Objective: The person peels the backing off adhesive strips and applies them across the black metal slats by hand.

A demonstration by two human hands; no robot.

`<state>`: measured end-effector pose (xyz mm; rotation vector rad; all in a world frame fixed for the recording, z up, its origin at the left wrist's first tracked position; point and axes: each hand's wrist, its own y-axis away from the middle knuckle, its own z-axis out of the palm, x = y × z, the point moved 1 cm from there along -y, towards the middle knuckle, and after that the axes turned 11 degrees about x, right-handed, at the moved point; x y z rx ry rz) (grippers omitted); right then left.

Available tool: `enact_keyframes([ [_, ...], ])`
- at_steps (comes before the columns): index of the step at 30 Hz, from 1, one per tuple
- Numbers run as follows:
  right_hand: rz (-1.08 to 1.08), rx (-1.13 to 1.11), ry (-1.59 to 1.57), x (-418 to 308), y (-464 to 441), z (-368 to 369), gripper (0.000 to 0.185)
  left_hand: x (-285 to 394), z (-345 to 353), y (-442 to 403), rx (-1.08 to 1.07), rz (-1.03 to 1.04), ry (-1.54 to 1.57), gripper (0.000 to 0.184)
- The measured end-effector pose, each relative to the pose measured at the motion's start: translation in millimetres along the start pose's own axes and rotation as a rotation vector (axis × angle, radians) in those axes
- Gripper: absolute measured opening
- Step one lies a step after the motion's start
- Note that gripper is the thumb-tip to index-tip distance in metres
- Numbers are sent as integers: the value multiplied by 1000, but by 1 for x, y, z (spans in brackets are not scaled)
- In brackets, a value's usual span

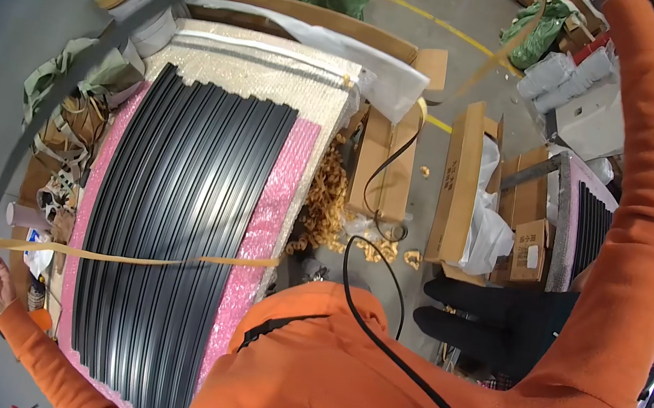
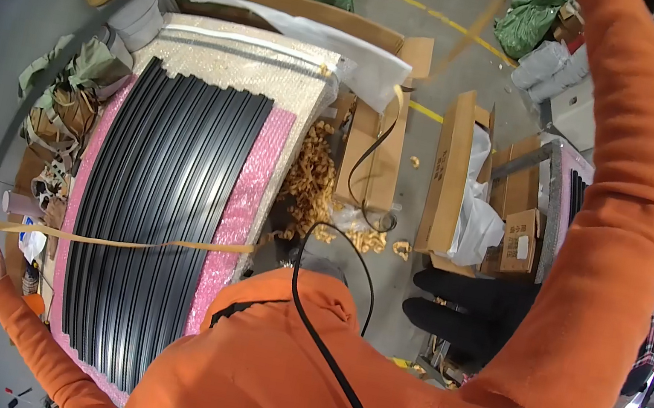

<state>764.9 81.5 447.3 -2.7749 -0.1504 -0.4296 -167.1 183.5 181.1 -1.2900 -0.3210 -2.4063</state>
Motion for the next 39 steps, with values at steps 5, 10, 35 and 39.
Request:
enact_keyframes([
  [5,62,-177,-195,17,15,55,20,-26,-13,3,43,-72,14,29],
  [10,294,-165,-954,-2,45,91,28,-56,-12,17,169,-71,30,26],
  [35,452,220,-1883,-51,67,18,20,-114,-33,25,425,-432,82,8],
  [39,537,51,-1573,-44,76,62,15,-95,-44,15,427,-433,14,9],
])
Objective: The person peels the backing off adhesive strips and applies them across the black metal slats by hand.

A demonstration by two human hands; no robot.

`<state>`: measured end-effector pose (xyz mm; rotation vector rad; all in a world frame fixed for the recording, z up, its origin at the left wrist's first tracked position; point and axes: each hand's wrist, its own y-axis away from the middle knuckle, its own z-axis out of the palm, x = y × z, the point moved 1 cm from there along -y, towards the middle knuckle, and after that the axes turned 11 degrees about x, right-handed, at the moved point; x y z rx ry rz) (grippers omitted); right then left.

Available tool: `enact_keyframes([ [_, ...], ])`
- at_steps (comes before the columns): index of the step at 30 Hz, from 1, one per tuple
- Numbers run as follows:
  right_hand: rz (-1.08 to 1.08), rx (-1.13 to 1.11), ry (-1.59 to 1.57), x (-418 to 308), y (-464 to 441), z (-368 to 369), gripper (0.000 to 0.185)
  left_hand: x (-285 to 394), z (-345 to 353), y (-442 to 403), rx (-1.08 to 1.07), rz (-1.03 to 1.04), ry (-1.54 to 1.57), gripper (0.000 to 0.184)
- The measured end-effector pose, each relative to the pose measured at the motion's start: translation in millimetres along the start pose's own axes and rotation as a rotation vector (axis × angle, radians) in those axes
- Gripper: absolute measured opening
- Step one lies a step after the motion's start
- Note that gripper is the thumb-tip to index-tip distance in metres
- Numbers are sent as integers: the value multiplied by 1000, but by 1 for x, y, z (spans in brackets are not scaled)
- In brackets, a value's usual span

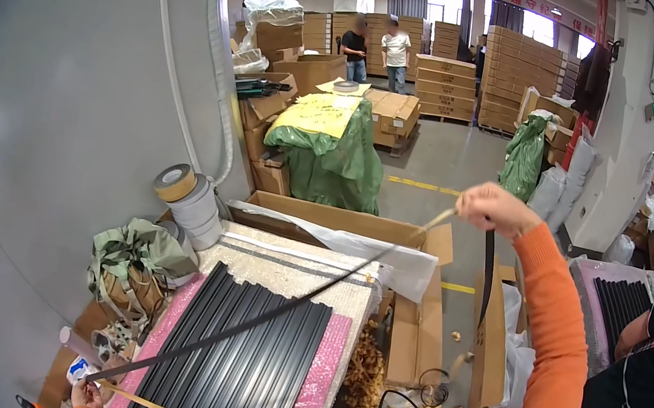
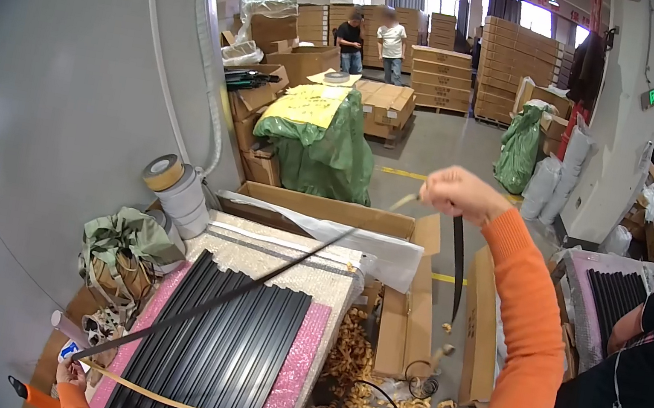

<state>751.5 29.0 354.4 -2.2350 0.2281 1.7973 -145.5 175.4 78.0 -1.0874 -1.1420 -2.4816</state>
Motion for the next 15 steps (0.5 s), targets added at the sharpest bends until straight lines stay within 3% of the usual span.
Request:
enact_keyframes([
  [5,-13,-384,61,11,39,28,14,27,-29,-21,99,51,-51,6],
  [6,63,-521,-42,21,46,32,19,34,-35,-23,130,38,-96,6],
  [9,178,-1043,272,14,82,80,31,44,-55,-24,234,74,-191,5],
  [10,42,-1285,227,18,94,101,32,44,-59,-18,252,81,-206,5],
  [12,-163,-1516,120,-5,123,130,34,44,-58,-9,282,95,-219,5],
  [13,-293,-1567,59,-24,133,136,35,46,-56,-5,294,107,-229,4],
  [15,-315,-1573,-62,-58,139,132,35,49,-54,1,307,132,-232,4],
])
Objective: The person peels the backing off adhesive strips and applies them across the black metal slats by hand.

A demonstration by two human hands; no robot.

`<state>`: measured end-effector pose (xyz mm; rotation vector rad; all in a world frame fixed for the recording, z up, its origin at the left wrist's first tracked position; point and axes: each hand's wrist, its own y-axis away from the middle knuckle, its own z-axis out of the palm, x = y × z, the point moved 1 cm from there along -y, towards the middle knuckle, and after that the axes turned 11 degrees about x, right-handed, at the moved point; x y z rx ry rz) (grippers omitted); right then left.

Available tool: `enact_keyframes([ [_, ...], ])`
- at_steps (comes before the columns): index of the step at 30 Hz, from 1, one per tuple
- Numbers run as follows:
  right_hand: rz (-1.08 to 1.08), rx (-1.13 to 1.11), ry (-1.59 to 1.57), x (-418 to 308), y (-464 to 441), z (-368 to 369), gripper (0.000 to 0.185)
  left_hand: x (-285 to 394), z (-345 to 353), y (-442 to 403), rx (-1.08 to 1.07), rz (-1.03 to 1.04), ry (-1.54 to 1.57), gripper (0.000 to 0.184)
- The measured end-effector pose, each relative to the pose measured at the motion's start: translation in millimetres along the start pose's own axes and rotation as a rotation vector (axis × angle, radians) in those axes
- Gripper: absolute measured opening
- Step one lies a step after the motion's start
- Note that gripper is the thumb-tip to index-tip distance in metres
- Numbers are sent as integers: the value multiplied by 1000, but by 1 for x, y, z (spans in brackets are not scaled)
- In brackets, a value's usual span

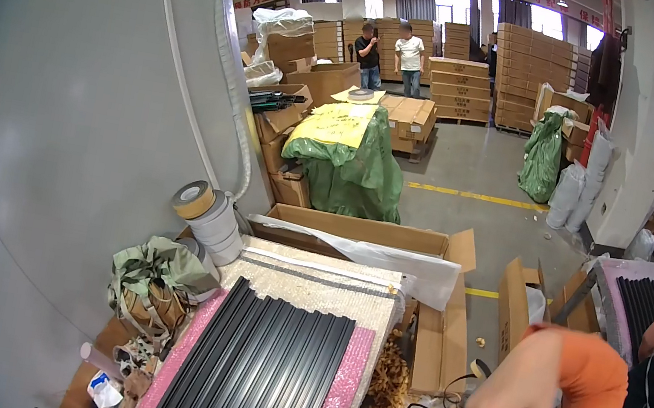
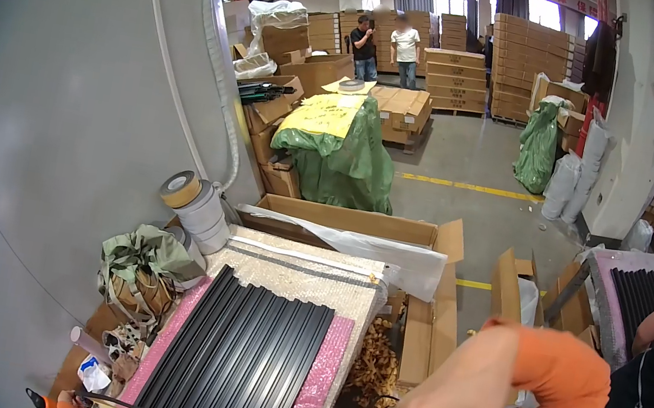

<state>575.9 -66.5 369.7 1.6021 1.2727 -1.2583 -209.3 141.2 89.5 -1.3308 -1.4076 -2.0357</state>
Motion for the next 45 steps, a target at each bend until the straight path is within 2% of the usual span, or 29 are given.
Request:
enact_keyframes([
  [1,-78,3,-58,-15,3,-8,35,1,1,2,4,7,2,4],
  [3,-299,-13,205,-45,15,-37,30,0,2,2,-2,13,0,4],
  [5,-357,505,278,-54,47,-61,23,1,1,-2,-9,24,14,4],
  [7,272,1228,886,-59,61,-64,16,-1,5,-2,-26,30,32,4],
  [9,523,1286,1586,-29,78,-86,13,-3,9,-1,-44,40,49,4],
  [10,527,1285,1586,-18,87,-92,13,-5,11,-1,-55,44,60,4],
  [12,849,1250,1774,-3,113,-106,5,-6,18,0,-77,57,90,4],
  [13,943,1226,1860,9,133,-117,1,-5,22,2,-105,65,101,4],
  [15,1159,1187,2005,17,169,-140,9,2,25,-5,-166,39,119,6],
  [17,1263,1120,2118,-4,193,-160,8,9,22,-26,-208,78,135,12],
  [18,1263,1144,2248,-2,237,-184,8,9,22,-30,-217,114,157,12],
  [19,1465,1247,2156,-12,286,-209,15,11,21,-33,-225,150,172,13],
  [20,1559,1365,2068,-27,311,-220,15,17,14,-60,-317,75,127,14],
  [22,1523,1599,1960,-41,331,-218,16,15,16,-37,-279,100,64,16],
  [23,1497,1641,1928,-37,340,-213,16,9,15,-34,-295,92,61,16],
  [26,1509,1631,1792,0,365,-197,18,-5,16,-41,-316,38,34,18],
  [28,1553,1571,1689,34,391,-178,18,-20,29,-10,-272,147,-24,22],
  [29,1553,1536,1629,57,396,-168,19,-14,8,-94,-554,26,-190,25],
  [30,1540,1496,1578,83,410,-162,20,-28,17,-61,-482,108,-123,23],
  [31,1517,1466,1526,106,426,-159,20,-39,40,12,-516,92,-56,23],
  [33,1504,1411,1432,156,465,-158,21,-46,54,82,-77,172,23,9],
  [34,1538,1383,1389,179,485,-161,22,-47,55,77,-60,129,139,3],
  [35,1590,1366,1350,197,497,-165,22,-45,60,90,-228,167,315,3],
  [36,1637,1339,1313,205,497,-171,23,-37,63,106,-296,108,397,5],
  [37,1677,1301,1289,216,500,-181,24,-34,70,126,-263,171,439,7],
  [39,1671,1249,1269,233,471,-206,25,-21,72,158,-344,270,460,10],
  [40,1611,1222,1280,247,455,-223,26,-16,75,181,-345,294,438,11],
  [42,1351,1190,1303,271,376,-255,27,-1,82,231,-365,342,355,13],
  [45,724,1074,1233,278,174,-285,29,17,94,282,-486,485,274,14],
])
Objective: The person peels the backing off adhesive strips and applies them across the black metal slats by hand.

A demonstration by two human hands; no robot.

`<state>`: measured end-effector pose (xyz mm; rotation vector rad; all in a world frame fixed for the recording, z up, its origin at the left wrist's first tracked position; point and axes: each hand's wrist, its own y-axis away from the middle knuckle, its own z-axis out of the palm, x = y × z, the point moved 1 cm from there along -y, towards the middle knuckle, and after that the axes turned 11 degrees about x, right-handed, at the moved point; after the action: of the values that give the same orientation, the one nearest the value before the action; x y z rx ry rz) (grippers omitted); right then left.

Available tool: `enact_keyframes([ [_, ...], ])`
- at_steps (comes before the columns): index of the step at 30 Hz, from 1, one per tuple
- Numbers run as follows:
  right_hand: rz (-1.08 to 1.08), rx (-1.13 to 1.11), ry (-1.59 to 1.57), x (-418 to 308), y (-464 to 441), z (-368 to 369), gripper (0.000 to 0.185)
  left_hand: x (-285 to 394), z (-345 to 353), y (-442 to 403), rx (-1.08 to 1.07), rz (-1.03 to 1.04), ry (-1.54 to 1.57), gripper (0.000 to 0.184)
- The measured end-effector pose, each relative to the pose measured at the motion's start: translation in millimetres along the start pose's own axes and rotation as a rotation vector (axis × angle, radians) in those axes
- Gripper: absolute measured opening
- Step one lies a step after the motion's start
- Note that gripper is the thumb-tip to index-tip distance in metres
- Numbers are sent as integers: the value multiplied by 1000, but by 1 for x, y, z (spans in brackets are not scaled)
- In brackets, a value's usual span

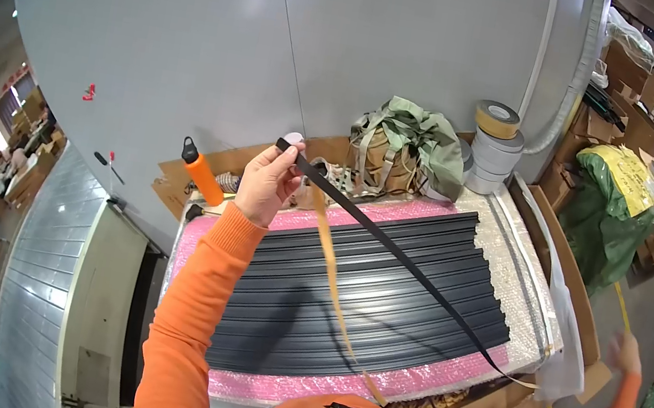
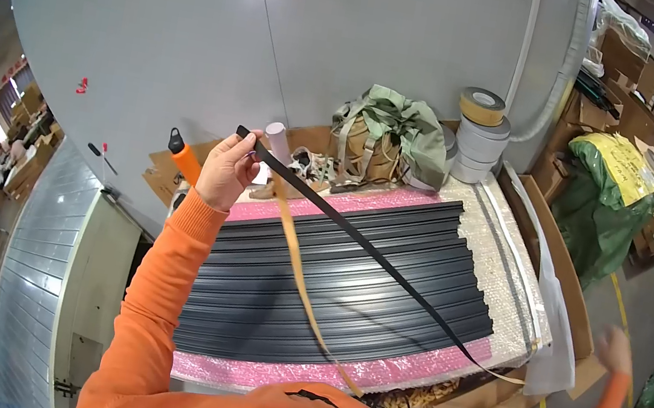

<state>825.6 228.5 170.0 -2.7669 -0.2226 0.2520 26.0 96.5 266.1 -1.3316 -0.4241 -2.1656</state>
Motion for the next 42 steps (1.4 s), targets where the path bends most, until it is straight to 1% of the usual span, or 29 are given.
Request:
enact_keyframes([
  [1,-117,-22,-213,-120,-25,-13,27,8,13,10,-8,9,-15,14],
  [2,-235,-8,-354,-185,-44,-3,25,15,27,22,-44,45,-51,14],
  [3,-239,-91,-555,-251,-55,-9,24,22,40,33,-83,80,-89,14],
  [4,-333,-128,-674,-287,-70,8,24,26,52,45,-111,105,-87,15],
  [5,-249,-283,-837,-331,-79,14,24,29,63,56,-126,139,-105,15],
  [6,-274,-353,-1048,-374,-80,24,25,32,70,67,-141,173,-120,16],
  [7,-391,-440,-1092,-411,-81,30,27,35,73,75,-218,199,-127,17],
  [9,-588,-745,-1247,-481,-68,32,45,38,71,85,-331,231,-154,18],
  [10,-677,-858,-1311,-509,-57,27,51,39,71,89,-357,250,-147,18],
  [12,-771,-1153,-1572,-548,-34,25,53,38,64,89,-354,283,-150,17],
  [14,-669,-1358,-1618,-568,-19,14,52,37,56,88,-341,317,-151,18],
  [15,-682,-1315,-1696,-574,-13,4,45,35,53,86,-324,295,-105,17],
  [16,-674,-1321,-1696,-576,-11,7,45,33,52,85,-311,272,-59,17],
  [18,-576,-1402,-1699,-577,-9,12,34,29,49,85,-305,263,-52,17],
  [19,-422,-1422,-1750,-575,-7,18,30,27,49,84,-300,261,-48,17],
  [21,-519,-814,-1390,-552,-18,15,30,26,46,79,-231,308,-53,17],
  [22,-557,-656,-1351,-531,-22,14,28,27,41,76,-159,362,-67,17],
  [24,-538,-452,-1015,-468,-42,38,26,29,30,67,-130,385,-29,16],
  [26,-382,-330,-881,-381,-48,58,31,31,18,57,-44,384,-40,17],
  [28,-61,-417,-774,-266,-45,73,31,29,1,38,19,378,-15,18],
  [32,780,-341,-847,-72,15,52,29,26,-21,0,69,323,-19,18],
  [33,1070,-228,-800,-29,33,49,24,25,-24,-9,77,312,-33,18],
  [34,1247,-22,-880,52,62,76,24,24,-27,-19,86,302,-48,19],
  [36,1486,510,-1031,201,115,125,24,19,-40,-42,110,298,-48,18],
  [38,1539,785,-1120,218,151,129,23,20,-48,-60,159,308,-71,18],
  [39,1550,1062,-1223,221,165,130,22,21,-45,-61,137,321,-74,18],
  [40,1502,587,-815,193,167,114,22,25,-37,-58,115,335,-78,19],
  [41,1377,123,-423,150,155,93,23,29,-25,-52,104,323,-94,19],
  [42,1081,-77,-58,160,150,116,22,37,-14,-43,75,344,-131,19],
])
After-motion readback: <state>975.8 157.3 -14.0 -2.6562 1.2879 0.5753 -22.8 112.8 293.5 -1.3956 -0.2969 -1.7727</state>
